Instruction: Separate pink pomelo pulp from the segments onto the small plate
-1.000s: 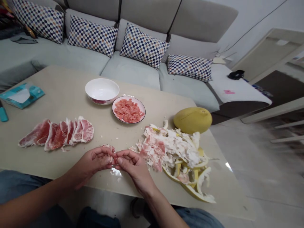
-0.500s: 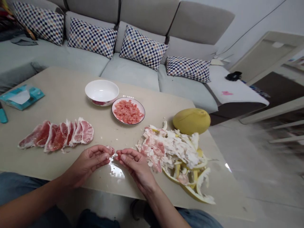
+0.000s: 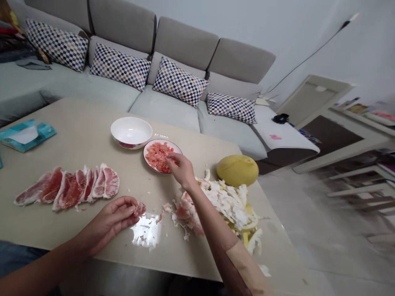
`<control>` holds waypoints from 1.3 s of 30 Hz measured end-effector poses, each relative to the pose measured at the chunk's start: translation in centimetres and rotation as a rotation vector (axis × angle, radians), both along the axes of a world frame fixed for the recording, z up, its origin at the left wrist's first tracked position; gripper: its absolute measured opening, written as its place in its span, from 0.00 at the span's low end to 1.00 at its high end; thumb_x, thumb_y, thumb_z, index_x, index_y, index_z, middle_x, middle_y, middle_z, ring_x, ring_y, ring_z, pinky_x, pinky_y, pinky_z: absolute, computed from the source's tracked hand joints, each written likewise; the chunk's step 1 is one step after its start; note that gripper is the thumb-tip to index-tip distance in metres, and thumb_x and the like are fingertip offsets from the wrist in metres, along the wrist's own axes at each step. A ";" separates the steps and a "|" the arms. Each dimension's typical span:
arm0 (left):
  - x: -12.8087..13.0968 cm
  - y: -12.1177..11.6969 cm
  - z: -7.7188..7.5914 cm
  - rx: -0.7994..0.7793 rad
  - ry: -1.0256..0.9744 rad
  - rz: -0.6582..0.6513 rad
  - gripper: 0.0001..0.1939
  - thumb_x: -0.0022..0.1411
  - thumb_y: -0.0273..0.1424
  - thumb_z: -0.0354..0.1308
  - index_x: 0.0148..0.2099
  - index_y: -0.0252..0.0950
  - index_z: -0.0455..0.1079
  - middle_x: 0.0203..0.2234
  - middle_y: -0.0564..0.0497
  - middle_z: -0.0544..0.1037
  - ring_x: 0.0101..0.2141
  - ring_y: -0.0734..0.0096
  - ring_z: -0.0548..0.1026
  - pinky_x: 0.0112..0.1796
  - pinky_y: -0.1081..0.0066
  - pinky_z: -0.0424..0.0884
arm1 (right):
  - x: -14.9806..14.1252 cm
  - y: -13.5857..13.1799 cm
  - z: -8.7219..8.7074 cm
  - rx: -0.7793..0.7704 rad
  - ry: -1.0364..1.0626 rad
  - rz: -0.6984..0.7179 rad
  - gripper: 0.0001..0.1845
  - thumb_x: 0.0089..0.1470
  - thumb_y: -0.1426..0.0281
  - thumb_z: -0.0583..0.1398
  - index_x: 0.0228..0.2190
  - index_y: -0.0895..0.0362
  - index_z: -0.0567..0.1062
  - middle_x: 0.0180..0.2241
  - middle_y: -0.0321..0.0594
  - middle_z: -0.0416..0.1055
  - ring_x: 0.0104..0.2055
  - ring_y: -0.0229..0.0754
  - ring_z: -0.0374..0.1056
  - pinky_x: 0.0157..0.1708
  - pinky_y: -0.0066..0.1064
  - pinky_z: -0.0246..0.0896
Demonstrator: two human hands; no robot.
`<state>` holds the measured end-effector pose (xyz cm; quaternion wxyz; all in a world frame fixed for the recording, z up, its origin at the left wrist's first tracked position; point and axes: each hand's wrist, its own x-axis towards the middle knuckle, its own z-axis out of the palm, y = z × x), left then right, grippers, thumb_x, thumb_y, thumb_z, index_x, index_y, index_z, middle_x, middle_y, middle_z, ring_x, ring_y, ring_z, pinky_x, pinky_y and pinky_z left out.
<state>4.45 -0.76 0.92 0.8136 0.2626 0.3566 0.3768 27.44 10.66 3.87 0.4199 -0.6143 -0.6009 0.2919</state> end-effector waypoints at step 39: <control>2.5 -1.9 -1.3 0.171 0.244 -0.128 0.15 0.49 0.32 0.67 0.40 0.35 0.70 0.34 0.48 0.77 0.39 0.64 0.75 0.44 0.64 0.70 | -3.6 -16.8 -2.1 0.054 -0.141 0.260 0.05 0.56 0.73 0.60 0.34 0.55 0.76 0.29 0.39 0.76 0.27 0.38 0.70 0.29 0.27 0.66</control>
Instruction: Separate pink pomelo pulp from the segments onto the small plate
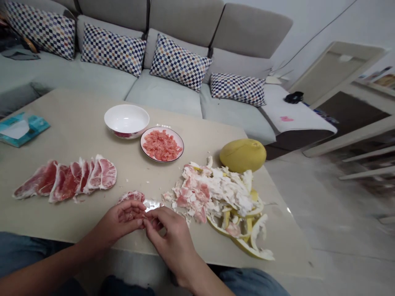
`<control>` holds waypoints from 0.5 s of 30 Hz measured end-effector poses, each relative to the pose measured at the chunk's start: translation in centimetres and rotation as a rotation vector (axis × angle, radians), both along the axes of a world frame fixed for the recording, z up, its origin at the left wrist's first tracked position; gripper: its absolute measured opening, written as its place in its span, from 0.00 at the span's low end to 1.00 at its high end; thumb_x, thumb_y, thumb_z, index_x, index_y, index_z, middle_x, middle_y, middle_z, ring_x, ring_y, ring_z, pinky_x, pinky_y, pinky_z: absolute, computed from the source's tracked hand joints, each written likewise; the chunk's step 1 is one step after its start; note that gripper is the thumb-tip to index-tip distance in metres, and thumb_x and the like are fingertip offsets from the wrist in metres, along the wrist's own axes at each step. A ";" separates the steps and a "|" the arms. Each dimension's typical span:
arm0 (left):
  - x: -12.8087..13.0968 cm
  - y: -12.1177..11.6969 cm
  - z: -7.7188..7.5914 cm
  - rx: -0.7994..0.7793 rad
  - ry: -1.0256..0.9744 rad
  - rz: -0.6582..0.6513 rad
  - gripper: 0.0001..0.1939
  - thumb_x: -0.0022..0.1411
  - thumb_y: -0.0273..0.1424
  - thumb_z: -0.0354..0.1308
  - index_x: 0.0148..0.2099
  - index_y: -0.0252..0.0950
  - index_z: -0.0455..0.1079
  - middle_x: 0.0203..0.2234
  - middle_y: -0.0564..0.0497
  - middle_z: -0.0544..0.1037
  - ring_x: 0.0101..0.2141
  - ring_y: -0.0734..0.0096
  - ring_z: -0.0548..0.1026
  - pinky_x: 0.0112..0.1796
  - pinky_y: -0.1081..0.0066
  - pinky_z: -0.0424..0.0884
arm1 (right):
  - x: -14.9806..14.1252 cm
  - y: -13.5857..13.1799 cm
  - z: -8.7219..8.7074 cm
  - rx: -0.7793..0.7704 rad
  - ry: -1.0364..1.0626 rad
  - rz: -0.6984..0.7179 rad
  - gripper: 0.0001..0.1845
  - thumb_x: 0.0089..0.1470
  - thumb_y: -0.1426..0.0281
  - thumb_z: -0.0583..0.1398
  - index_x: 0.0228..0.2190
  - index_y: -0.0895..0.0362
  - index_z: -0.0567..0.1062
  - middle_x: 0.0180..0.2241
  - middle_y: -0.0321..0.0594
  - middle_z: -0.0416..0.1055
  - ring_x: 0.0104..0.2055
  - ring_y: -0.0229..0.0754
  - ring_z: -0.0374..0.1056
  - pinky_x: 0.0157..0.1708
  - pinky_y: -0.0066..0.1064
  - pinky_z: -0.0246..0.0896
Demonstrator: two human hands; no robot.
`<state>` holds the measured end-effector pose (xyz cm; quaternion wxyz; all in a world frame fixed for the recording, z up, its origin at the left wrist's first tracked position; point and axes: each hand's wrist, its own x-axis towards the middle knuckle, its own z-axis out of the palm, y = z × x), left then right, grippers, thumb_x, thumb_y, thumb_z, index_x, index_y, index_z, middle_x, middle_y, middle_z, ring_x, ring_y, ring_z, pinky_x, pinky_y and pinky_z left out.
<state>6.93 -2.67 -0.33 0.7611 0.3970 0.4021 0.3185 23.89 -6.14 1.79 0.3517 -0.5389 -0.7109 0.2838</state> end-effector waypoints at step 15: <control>0.3 -1.2 0.4 0.169 0.137 0.036 0.08 0.55 0.32 0.63 0.38 0.37 0.73 0.34 0.49 0.77 0.37 0.65 0.76 0.40 0.69 0.72 | -0.7 -1.2 -0.8 0.290 -0.381 -0.029 0.08 0.58 0.76 0.55 0.33 0.57 0.74 0.28 0.43 0.76 0.28 0.41 0.71 0.28 0.30 0.65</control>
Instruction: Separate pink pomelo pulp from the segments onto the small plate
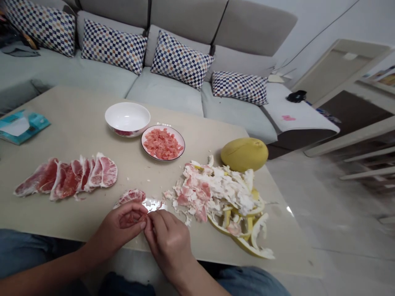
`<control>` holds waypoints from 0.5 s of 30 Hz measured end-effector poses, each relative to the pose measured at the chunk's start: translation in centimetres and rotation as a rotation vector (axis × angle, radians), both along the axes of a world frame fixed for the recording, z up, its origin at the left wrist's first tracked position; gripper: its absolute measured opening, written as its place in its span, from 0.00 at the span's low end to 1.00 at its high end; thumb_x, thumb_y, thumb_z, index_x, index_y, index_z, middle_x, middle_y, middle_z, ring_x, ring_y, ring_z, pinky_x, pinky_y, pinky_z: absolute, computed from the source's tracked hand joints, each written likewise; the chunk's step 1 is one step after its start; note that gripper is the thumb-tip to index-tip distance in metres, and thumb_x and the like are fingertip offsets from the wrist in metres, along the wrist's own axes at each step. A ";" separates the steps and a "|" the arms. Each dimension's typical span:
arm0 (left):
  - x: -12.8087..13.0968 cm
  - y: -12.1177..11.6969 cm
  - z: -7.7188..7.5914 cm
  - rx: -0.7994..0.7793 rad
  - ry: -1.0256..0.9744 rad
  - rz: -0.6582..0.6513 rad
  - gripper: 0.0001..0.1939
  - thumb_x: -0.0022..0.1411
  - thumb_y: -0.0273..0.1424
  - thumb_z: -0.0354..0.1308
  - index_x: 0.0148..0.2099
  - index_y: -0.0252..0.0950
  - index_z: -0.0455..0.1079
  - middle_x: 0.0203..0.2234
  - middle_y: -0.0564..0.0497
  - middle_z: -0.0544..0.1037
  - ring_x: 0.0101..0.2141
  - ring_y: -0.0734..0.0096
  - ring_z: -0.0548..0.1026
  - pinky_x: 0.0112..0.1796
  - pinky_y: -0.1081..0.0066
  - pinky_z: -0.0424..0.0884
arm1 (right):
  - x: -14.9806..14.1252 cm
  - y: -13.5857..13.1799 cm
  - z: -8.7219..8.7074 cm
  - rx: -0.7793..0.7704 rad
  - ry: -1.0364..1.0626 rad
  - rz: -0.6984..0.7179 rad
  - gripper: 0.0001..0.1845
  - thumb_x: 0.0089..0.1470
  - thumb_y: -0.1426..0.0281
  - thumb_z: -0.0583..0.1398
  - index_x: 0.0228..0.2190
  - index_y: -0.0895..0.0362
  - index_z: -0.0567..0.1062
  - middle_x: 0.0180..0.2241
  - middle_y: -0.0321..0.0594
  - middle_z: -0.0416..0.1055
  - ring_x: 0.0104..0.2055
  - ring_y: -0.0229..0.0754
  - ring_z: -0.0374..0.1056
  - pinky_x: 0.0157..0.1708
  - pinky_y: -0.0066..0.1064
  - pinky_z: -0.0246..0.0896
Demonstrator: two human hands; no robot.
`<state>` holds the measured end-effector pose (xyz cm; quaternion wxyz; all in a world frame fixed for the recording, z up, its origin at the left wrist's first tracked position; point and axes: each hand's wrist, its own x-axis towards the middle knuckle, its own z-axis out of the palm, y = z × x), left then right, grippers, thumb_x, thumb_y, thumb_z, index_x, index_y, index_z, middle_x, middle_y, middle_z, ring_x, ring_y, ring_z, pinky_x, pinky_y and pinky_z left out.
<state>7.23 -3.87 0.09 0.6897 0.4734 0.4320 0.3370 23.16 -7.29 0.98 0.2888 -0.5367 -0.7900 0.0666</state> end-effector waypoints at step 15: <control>-0.4 0.6 1.4 -0.327 -0.173 -0.117 0.11 0.49 0.34 0.67 0.34 0.34 0.72 0.28 0.52 0.76 0.29 0.73 0.73 0.35 0.70 0.70 | 0.4 1.4 0.8 -0.955 0.912 -0.168 0.03 0.40 0.71 0.62 0.21 0.58 0.74 0.15 0.29 0.65 0.17 0.30 0.55 0.18 0.22 0.49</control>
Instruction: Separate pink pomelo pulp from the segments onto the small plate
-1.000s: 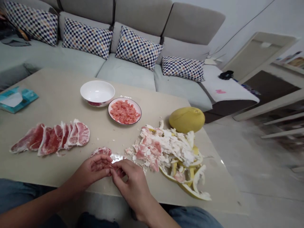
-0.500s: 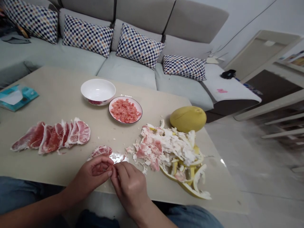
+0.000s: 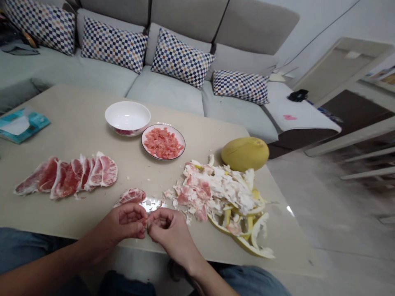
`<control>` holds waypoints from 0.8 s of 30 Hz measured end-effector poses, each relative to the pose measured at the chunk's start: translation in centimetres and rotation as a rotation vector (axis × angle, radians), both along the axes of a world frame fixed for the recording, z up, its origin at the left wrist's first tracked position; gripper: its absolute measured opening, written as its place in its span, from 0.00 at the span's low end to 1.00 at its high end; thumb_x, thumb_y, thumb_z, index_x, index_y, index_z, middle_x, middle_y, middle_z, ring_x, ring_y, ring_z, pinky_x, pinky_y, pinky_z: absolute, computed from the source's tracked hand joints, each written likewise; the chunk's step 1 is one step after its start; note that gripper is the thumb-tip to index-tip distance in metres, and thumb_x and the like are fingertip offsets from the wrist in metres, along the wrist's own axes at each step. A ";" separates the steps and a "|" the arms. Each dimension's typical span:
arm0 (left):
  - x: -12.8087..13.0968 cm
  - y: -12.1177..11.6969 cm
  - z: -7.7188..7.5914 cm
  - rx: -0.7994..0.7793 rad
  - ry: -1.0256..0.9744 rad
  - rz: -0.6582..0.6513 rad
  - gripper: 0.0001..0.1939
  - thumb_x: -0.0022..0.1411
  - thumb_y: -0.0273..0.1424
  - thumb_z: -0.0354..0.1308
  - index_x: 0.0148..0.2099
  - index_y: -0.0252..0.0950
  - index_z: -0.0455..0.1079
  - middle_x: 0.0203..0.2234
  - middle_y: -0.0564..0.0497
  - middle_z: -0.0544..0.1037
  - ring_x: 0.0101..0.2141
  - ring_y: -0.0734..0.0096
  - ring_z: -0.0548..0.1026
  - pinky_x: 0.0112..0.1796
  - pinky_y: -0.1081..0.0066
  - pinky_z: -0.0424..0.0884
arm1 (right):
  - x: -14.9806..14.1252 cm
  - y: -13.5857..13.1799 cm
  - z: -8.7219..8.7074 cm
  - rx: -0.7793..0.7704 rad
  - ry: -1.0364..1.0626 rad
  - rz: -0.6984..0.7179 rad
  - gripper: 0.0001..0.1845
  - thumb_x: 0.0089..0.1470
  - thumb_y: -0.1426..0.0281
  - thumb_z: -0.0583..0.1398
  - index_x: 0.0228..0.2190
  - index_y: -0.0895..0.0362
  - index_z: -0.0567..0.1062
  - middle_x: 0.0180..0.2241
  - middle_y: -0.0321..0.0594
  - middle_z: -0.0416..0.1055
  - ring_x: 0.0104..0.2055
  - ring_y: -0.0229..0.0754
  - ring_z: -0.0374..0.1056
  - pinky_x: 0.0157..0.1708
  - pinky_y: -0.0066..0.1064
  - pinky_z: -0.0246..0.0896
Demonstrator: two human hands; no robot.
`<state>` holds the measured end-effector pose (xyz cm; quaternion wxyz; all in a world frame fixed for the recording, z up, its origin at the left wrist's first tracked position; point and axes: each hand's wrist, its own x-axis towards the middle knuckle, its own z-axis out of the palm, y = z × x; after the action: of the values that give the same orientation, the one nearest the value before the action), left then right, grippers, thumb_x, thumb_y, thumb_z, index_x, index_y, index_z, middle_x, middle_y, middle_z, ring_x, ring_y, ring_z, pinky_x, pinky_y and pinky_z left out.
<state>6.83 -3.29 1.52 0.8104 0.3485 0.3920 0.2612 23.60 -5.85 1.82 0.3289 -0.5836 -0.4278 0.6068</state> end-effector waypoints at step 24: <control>0.3 -0.4 -1.6 0.364 0.173 0.029 0.02 0.55 0.28 0.60 0.34 0.37 0.71 0.29 0.51 0.76 0.33 0.66 0.75 0.36 0.70 0.71 | -1.3 -1.2 -1.1 0.478 -0.470 -0.018 0.04 0.44 0.73 0.58 0.21 0.57 0.72 0.18 0.33 0.64 0.20 0.33 0.59 0.21 0.24 0.52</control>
<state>7.09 -3.70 -0.09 0.6934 0.5047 0.4114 0.3087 22.28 -7.08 0.77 0.3540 -0.6177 -0.6170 0.3354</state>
